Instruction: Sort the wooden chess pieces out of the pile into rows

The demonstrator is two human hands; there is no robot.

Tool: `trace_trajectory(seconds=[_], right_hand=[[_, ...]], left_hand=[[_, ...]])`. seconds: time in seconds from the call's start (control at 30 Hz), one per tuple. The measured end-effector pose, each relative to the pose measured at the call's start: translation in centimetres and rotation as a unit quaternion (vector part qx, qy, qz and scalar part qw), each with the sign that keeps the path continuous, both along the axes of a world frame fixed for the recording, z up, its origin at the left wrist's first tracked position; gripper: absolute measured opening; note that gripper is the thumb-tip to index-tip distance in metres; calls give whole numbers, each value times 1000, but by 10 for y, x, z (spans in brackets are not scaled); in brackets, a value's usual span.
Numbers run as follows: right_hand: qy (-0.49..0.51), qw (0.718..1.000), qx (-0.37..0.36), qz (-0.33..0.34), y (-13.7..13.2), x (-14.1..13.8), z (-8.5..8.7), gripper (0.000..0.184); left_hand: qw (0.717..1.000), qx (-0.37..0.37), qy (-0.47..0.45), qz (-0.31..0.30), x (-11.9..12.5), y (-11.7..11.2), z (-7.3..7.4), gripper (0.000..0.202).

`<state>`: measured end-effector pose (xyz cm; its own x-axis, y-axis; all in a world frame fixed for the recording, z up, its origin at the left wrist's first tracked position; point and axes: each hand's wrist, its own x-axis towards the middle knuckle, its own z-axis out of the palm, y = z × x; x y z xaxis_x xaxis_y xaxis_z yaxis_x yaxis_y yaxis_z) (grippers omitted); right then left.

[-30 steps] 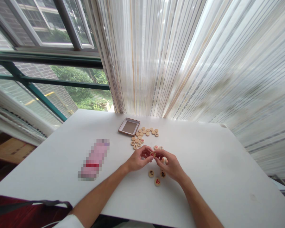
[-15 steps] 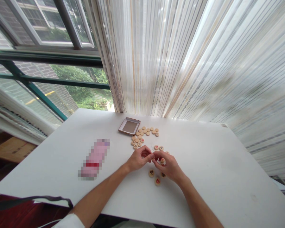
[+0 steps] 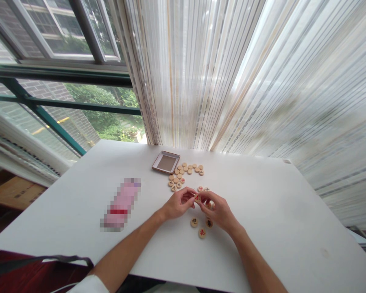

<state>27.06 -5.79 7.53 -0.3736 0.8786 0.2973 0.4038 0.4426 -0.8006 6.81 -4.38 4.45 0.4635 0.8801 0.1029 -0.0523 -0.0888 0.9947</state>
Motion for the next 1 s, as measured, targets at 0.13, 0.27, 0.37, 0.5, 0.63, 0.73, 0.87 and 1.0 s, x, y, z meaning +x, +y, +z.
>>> trace_trajectory(seconds=[0.13,0.27,0.37,0.5,0.63,0.73,0.87,1.0], right_hand=[[13,1000,-1,-5,0,0,0,17],[20,1000,-4,-2,-1,0,2,20],[23,1000,-14,-2,0,0,3,19],[27,999,-27,-2,1,1,2,17],[24,999,-26,-11,2,1,-1,15],[16,999,-31,-27,2,1,-3,14],[4,998,-49,-43,1,1,-5,19],[1,998,-50,-41,1,1,-6,22]], left_hand=[[1000,8,7,-6,1,-2,6,36],[1000,7,13,6,2,-3,7,36],[1000,7,17,17,3,-3,6,36],[999,30,36,20,2,-3,7,34],[996,70,57,21,2,-5,10,31],[994,90,67,9,2,-7,13,29],[991,103,83,3,2,-9,16,28],[991,100,87,3,1,-8,15,29]])
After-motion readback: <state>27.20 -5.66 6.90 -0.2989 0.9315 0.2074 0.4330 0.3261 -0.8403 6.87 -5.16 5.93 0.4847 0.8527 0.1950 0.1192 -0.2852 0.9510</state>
